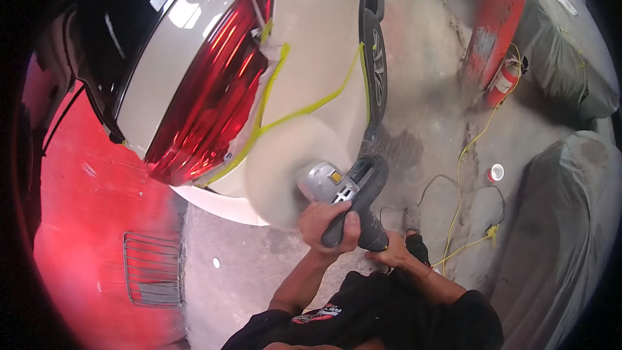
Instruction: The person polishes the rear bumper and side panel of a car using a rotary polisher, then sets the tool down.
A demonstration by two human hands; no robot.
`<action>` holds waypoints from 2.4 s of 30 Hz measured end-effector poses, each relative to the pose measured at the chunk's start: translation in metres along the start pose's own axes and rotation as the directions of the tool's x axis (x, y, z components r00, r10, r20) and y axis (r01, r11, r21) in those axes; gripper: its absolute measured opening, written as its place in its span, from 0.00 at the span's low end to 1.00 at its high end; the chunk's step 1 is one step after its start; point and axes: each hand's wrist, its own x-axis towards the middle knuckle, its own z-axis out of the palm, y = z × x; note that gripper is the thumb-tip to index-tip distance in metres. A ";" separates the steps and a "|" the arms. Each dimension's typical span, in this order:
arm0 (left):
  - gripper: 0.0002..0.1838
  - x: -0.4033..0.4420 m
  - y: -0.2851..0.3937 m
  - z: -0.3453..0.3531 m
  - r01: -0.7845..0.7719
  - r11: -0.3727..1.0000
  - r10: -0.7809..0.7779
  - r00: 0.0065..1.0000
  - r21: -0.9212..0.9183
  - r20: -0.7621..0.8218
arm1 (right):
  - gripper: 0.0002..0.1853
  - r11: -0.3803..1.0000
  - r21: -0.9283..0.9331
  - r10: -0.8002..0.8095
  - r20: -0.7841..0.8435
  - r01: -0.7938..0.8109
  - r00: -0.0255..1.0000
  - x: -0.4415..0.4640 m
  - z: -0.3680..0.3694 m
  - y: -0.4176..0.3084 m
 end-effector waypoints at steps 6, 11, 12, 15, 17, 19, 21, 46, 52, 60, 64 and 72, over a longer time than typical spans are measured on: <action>0.08 0.014 -0.034 0.080 0.123 0.987 -0.131 0.988 0.100 0.078 | 0.15 0.960 0.244 0.113 0.112 -0.138 0.987 0.026 -0.024 0.033; 0.08 -0.007 -0.055 0.101 0.229 0.961 -0.252 0.958 0.157 0.140 | 0.14 0.935 0.284 0.177 0.148 -0.213 0.973 0.038 -0.022 0.067; 0.09 -0.015 -0.054 0.099 0.207 0.961 -0.234 0.963 0.184 0.136 | 0.14 0.913 0.337 0.173 0.188 -0.229 0.967 0.036 -0.018 0.072; 0.09 -0.039 -0.044 0.078 0.161 0.967 -0.191 0.971 0.199 0.143 | 0.16 0.904 0.383 0.124 0.193 -0.191 0.973 0.025 0.010 0.111; 0.09 -0.056 -0.038 0.054 0.134 0.973 -0.162 0.976 0.188 0.144 | 0.17 0.921 0.367 0.073 0.161 -0.129 0.984 0.017 0.022 0.114; 0.09 -0.075 -0.037 0.026 0.082 0.987 -0.103 0.982 0.136 0.160 | 0.22 0.971 -0.079 0.237 0.164 -0.226 0.958 0.008 0.025 0.072; 0.10 -0.093 -0.041 0.001 0.076 0.993 -0.090 0.984 0.094 0.156 | 0.25 0.987 0.154 0.026 0.115 -0.044 0.993 0.008 0.049 0.113; 0.12 -0.154 -0.037 -0.028 0.222 0.975 -0.223 0.975 -0.013 -0.021 | 0.27 0.950 -0.131 0.299 0.116 -0.284 0.947 -0.036 0.032 0.091; 0.10 -0.105 -0.049 0.050 0.261 0.963 -0.268 0.951 0.067 0.152 | 0.23 0.938 0.119 0.303 0.172 -0.326 0.937 -0.012 -0.011 0.118; 0.07 -0.021 -0.108 0.173 0.197 0.944 -0.265 0.930 0.264 0.254 | 0.18 0.824 0.497 0.203 0.191 -0.273 0.960 0.069 -0.040 0.120; 0.12 0.033 -0.142 0.235 0.328 0.850 -0.502 0.741 0.411 0.446 | 0.17 0.450 0.825 0.259 0.245 -0.341 0.934 0.120 -0.035 0.067; 0.16 0.055 -0.157 0.241 0.220 0.844 -0.497 0.664 0.489 0.559 | 0.19 0.321 0.885 0.183 0.290 -0.336 0.939 0.151 -0.018 0.039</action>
